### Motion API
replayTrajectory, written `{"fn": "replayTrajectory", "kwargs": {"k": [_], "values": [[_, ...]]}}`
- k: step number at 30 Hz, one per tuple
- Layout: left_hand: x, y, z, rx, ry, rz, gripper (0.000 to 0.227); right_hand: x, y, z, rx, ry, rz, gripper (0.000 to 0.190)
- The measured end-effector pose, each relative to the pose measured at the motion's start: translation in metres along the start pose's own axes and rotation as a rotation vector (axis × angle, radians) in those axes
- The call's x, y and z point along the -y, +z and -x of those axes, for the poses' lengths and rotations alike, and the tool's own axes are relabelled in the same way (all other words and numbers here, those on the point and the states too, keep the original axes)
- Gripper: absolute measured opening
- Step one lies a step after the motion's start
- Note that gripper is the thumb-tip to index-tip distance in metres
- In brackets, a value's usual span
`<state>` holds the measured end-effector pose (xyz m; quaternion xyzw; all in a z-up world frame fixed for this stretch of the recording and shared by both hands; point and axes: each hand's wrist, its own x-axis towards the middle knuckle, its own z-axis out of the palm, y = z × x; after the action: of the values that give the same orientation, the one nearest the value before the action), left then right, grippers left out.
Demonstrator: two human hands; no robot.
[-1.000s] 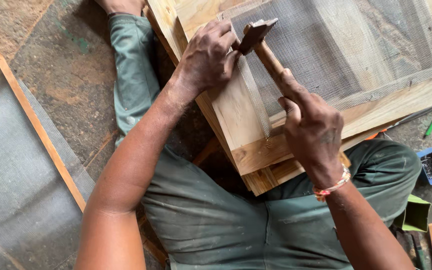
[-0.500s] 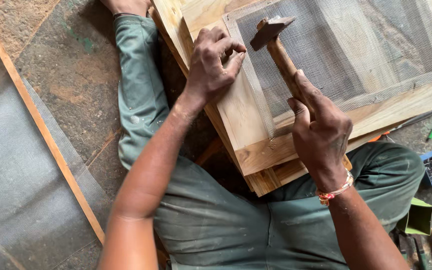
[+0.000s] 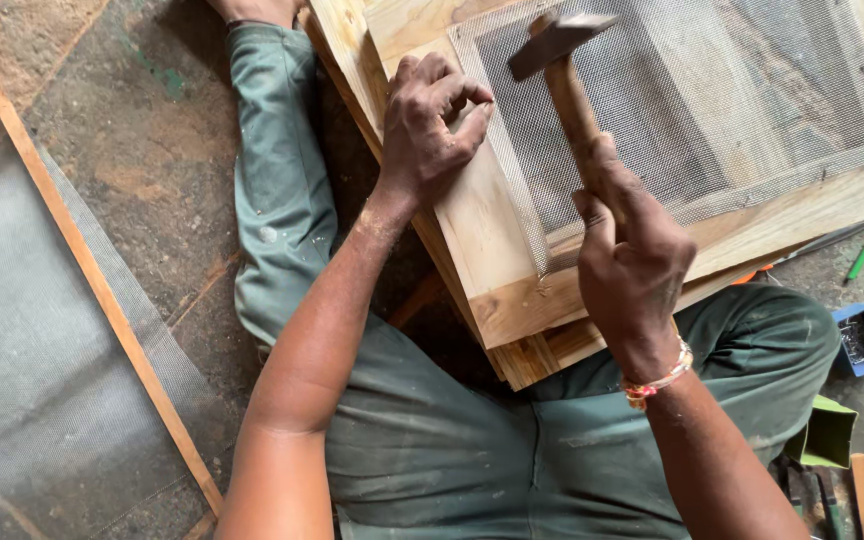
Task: The person is assembling a wooden screen frame by attaching a mesh screen to the wooden border. They use a hammer to drive nails into the frame, securing the mesh in place.
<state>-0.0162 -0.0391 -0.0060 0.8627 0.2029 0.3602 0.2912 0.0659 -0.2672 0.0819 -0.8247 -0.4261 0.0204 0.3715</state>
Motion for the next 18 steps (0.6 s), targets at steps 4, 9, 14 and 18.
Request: {"fn": "replayTrajectory", "kwargs": {"k": [4, 9, 14, 18], "values": [[-0.003, 0.0, -0.005, -0.019, 0.006, -0.007, 0.007, 0.0, 0.0, -0.003, 0.038, -0.074, 0.021, 0.047], [0.004, 0.001, 0.001, 0.0, -0.007, -0.003, 0.009, 0.005, 0.005, 0.005, -0.043, -0.045, -0.032, 0.044], [-0.003, 0.006, 0.011, -0.068, -0.088, -0.126, 0.04, 0.012, 0.001, 0.007, -0.03, 0.01, -0.151, 0.051], [-0.014, 0.014, 0.034, -0.175, -0.147, -0.161, 0.087, 0.014, 0.003, 0.008, -0.054, -0.04, -0.173, 0.053]]}}
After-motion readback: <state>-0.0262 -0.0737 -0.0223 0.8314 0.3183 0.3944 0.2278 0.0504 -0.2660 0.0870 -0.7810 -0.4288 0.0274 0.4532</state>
